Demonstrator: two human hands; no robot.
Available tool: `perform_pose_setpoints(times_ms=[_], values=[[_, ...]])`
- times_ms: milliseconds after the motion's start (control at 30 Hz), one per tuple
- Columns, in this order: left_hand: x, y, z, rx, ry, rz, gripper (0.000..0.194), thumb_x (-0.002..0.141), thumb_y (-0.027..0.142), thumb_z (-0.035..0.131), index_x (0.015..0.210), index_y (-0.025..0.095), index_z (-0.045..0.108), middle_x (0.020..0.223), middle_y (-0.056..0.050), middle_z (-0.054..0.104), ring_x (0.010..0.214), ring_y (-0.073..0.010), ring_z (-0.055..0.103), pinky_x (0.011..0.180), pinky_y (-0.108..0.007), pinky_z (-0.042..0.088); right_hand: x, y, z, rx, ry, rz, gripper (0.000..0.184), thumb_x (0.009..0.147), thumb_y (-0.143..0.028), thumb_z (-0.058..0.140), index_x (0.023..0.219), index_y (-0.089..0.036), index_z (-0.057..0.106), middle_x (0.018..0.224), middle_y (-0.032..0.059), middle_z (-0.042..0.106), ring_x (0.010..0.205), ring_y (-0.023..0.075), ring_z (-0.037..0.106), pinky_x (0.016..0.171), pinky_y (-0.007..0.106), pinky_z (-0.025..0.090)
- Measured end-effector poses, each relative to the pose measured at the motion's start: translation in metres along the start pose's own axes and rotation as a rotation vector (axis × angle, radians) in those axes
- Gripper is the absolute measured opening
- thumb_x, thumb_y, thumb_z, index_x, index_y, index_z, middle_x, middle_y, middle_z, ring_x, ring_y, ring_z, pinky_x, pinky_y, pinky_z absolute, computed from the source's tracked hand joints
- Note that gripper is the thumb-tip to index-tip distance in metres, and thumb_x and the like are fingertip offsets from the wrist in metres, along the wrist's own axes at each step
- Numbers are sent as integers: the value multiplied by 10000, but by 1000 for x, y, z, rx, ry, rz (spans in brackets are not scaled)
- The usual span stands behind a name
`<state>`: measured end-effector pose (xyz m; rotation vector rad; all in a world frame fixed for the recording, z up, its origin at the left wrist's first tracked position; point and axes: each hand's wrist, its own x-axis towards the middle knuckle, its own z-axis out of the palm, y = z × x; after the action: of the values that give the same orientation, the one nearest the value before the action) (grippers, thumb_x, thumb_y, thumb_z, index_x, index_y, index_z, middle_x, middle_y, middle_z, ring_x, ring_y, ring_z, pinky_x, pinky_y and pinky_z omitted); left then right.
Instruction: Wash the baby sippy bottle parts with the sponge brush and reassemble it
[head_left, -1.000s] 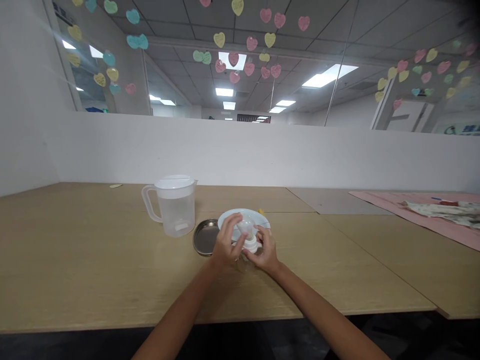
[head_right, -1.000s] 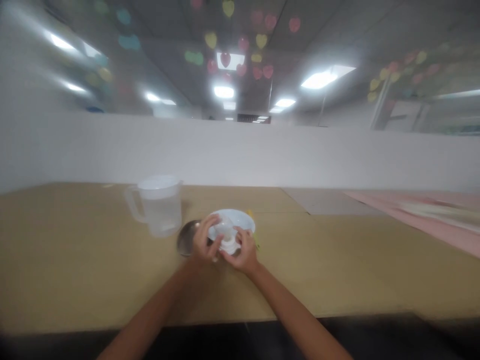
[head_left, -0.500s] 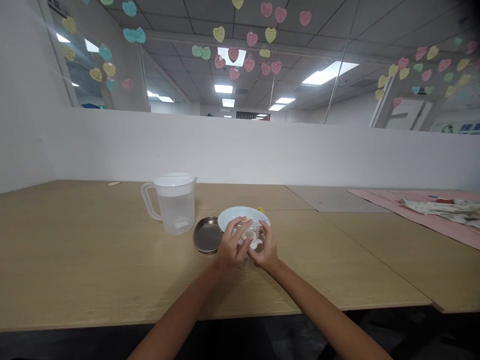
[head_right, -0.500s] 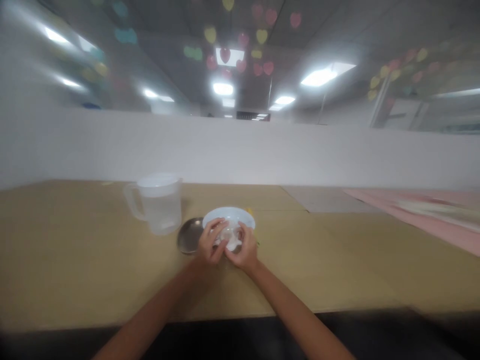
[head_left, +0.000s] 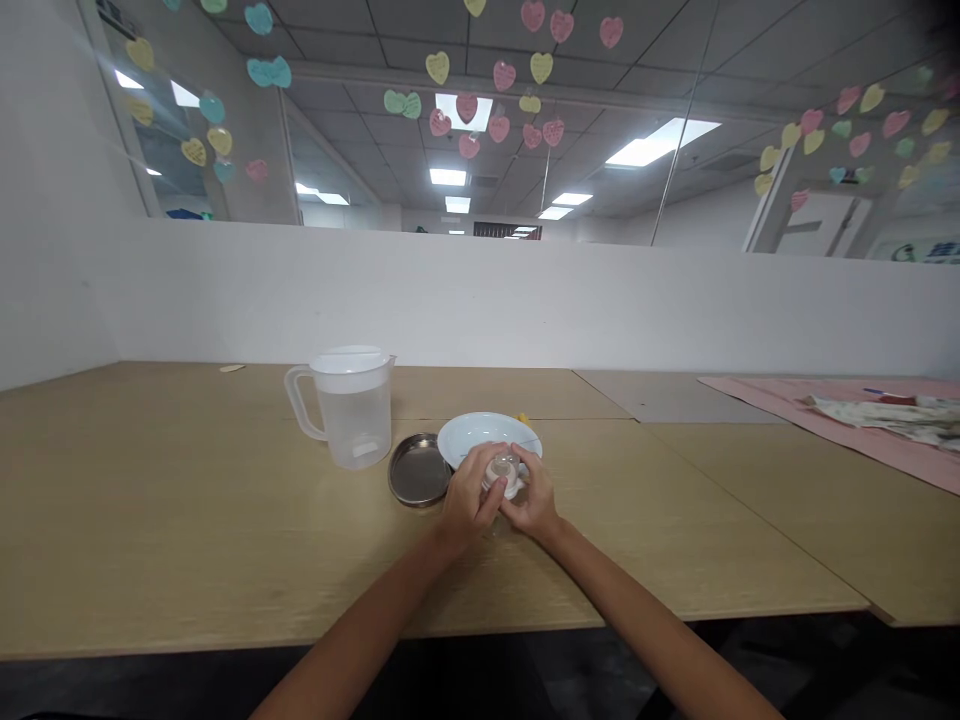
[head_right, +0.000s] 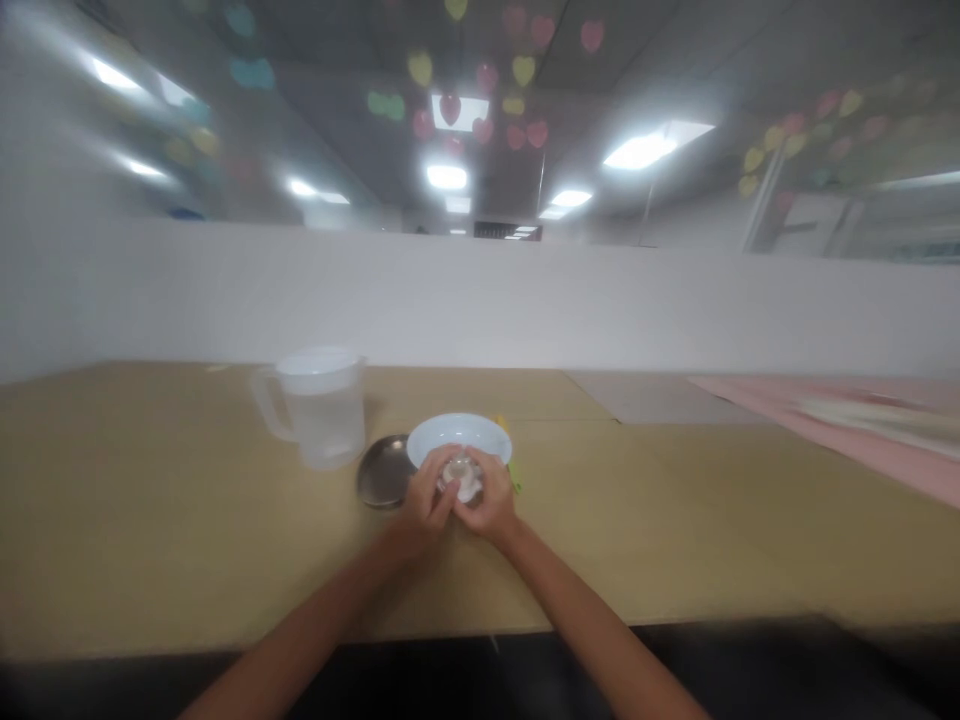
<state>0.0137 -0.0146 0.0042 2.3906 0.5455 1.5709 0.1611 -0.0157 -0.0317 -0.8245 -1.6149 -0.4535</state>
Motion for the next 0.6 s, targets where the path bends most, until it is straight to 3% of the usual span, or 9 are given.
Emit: perform_pose_setpoints(times_ms=[600], values=[[-3, -2, 6, 7, 78, -54, 381, 893, 284, 426, 1239, 146, 507, 1189, -119, 627, 1079, -205, 599, 931, -342, 476, 0, 3, 4, 8, 29, 20, 573, 753, -355, 605, 1275, -195, 431, 1049, 115, 626, 928, 257, 609, 759, 419, 534]])
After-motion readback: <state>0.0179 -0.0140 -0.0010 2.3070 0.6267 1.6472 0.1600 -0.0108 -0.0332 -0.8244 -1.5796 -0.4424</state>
